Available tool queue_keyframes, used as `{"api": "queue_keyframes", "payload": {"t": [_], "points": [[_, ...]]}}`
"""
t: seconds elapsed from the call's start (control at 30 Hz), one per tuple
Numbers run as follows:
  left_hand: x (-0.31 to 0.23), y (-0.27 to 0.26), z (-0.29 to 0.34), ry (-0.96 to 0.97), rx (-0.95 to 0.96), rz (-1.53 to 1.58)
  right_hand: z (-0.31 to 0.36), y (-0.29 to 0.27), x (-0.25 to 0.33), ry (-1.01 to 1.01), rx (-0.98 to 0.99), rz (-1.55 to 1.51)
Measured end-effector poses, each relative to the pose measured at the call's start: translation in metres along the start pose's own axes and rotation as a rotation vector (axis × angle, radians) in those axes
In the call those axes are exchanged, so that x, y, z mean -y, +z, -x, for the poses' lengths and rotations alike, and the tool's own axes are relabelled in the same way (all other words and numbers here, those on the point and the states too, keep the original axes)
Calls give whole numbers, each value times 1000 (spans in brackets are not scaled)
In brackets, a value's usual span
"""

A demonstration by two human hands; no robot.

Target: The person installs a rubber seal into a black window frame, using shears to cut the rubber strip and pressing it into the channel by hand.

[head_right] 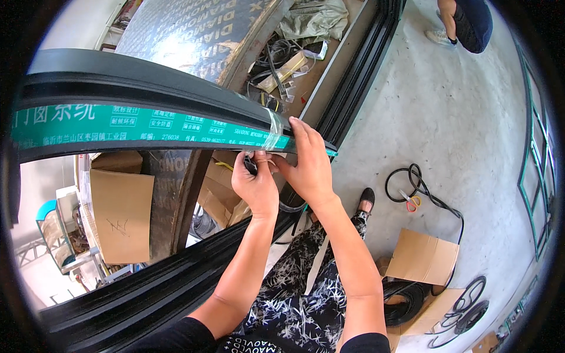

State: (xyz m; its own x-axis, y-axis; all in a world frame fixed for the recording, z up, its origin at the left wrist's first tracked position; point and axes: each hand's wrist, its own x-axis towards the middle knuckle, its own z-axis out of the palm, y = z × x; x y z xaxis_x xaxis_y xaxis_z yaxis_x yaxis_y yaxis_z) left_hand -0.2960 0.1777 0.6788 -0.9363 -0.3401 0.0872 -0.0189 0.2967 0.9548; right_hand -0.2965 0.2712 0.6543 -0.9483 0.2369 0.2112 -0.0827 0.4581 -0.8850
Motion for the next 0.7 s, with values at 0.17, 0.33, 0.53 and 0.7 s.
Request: {"api": "queue_keyframes", "payload": {"t": [0.17,0.33,0.53,0.7], "points": [[4,1,-1,181,-74,-237,-10,-3,-8,-77,23,-35],[7,-3,-2,185,-41,-301,-19,-1,-12,-202,7,-50],[14,-5,-1,133,-8,-200,-19,-5,-8,-133,67,-35],[11,-7,-1,285,-31,-352,-21,-13,-5,-175,68,-74]]}}
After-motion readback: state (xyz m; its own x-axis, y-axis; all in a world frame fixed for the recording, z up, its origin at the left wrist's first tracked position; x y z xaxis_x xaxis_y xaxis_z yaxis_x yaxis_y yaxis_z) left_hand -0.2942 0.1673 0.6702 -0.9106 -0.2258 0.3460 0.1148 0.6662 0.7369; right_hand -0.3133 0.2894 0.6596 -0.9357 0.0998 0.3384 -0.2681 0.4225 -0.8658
